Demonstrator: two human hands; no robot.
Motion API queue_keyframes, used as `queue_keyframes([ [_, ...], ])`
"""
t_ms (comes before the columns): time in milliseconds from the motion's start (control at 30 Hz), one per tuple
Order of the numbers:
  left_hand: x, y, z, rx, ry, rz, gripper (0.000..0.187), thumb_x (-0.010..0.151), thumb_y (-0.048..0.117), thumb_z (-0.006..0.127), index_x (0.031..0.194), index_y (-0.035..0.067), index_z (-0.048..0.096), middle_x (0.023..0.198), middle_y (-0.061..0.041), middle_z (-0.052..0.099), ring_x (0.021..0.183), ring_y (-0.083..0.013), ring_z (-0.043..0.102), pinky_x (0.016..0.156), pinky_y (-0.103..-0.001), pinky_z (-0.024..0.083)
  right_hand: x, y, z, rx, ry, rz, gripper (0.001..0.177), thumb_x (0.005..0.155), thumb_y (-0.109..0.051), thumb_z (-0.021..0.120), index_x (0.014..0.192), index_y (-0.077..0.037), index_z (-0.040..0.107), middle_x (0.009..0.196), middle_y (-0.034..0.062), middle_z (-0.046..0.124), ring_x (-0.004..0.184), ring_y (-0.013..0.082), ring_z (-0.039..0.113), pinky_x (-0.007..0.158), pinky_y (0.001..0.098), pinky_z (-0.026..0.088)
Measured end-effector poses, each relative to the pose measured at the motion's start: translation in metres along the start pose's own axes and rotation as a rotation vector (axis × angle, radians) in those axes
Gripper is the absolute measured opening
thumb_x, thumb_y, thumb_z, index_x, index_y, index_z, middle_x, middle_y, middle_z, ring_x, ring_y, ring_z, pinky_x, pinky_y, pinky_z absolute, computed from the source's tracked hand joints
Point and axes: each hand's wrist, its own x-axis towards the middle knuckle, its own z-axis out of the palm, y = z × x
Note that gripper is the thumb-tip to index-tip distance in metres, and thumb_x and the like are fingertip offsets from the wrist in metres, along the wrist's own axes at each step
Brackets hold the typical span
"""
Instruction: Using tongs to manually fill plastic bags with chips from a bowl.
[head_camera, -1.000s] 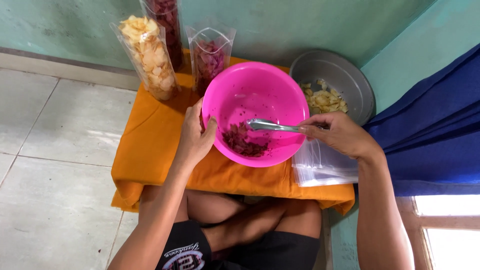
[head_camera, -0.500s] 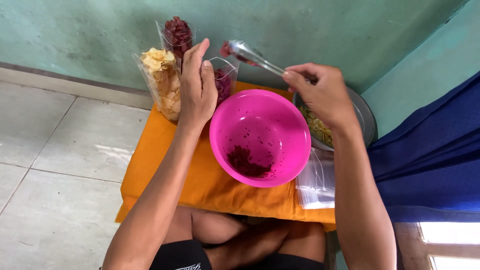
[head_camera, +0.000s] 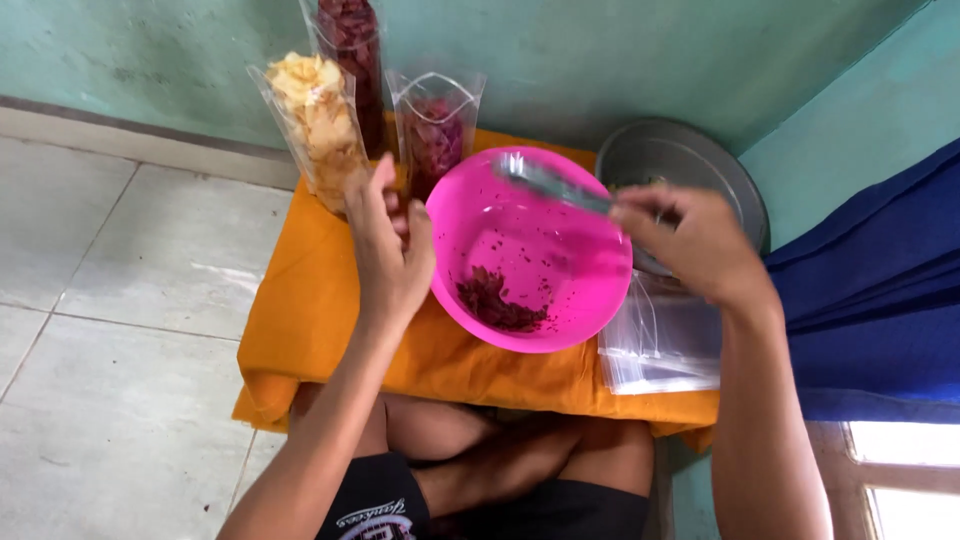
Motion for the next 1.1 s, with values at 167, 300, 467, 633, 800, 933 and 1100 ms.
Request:
queue_keyframes([
  [167, -0.034, -0.049, 0.013, -0.07, -0.242, -0.309, 0.047, 0.096, 0.022, 0.054, 0.138, 0.002, 0.047, 0.115, -0.016, 0.043, 0.099, -0.0292, 0.051, 0.08, -0.043, 0.051, -0.032, 0.017, 0.001, -0.092, -0.148, 0.151, 0.034, 0.086, -0.03, 0.076, 0.111, -0.008, 0.081, 0.096, 0.0176, 0.081, 0.098, 0.0256, 0.074, 0.09, 0.0427, 0.054],
  [300, -0.039, -0.031, 0.011, -0.089, -0.329, -0.233, 0.027, 0.1, 0.017, 0.043, 0.118, 0.003, 0.057, 0.104, -0.011, 0.046, 0.088, -0.0223, 0.05, 0.075, -0.04, 0.047, -0.037, 0.035, -0.006, -0.154, -0.274, 0.219, 0.033, 0.086, -0.035, 0.075, 0.107, -0.011, 0.083, 0.087, 0.0114, 0.084, 0.092, 0.0196, 0.076, 0.087, 0.0384, 0.056],
  [467, -0.045, -0.016, 0.009, -0.083, -0.311, -0.222, 0.024, 0.101, 0.017, 0.041, 0.116, 0.005, 0.056, 0.102, -0.009, 0.045, 0.085, -0.0187, 0.047, 0.073, -0.037, 0.047, -0.04, 0.035, 0.023, -0.034, -0.35, 0.126, 0.033, 0.088, -0.031, 0.072, 0.109, -0.007, 0.083, 0.088, 0.0141, 0.082, 0.089, 0.0215, 0.072, 0.087, 0.0408, 0.056],
  [633, -0.047, -0.016, 0.009, -0.068, -0.3, -0.216, 0.022, 0.101, 0.017, 0.042, 0.114, 0.006, 0.056, 0.101, -0.008, 0.044, 0.085, -0.018, 0.047, 0.072, -0.037, 0.047, -0.036, 0.039, 0.049, 0.068, -0.372, 0.063, 0.031, 0.091, -0.029, 0.072, 0.11, -0.007, 0.082, 0.081, 0.01, 0.079, 0.081, 0.0179, 0.07, 0.082, 0.0369, 0.057],
  [800, -0.047, -0.03, 0.01, -0.054, -0.266, -0.218, 0.032, 0.1, 0.02, 0.044, 0.124, 0.002, 0.055, 0.103, -0.011, 0.047, 0.087, -0.0207, 0.05, 0.073, -0.038, 0.049, -0.032, 0.039, 0.056, 0.113, -0.331, 0.072, 0.029, 0.088, -0.03, 0.077, 0.105, -0.007, 0.083, 0.076, 0.0083, 0.077, 0.076, 0.0168, 0.071, 0.078, 0.0324, 0.056],
  [933, -0.03, -0.019, 0.007, 0.019, -0.018, 0.019, 0.048, 0.099, 0.016, 0.052, 0.14, -0.007, 0.044, 0.117, -0.028, 0.046, 0.108, -0.0442, 0.052, 0.088, -0.047, 0.051, -0.024, 0.034, 0.037, 0.11, -0.294, 0.072, 0.032, 0.088, -0.028, 0.075, 0.107, -0.004, 0.082, 0.08, 0.0121, 0.078, 0.081, 0.0194, 0.07, 0.08, 0.0361, 0.056],
  [1100, 0.027, 0.017, 0.0, -0.064, 0.144, 0.329, 0.039, 0.109, 0.021, 0.037, 0.142, 0.006, 0.052, 0.124, -0.011, 0.055, 0.115, -0.0278, 0.057, 0.092, -0.037, 0.051, -0.01, -0.005, 0.006, 0.115, 0.008, -0.006, 0.026, 0.093, -0.027, 0.071, 0.11, -0.01, 0.081, 0.079, 0.0128, 0.077, 0.081, 0.0186, 0.07, 0.08, 0.0343, 0.053],
])
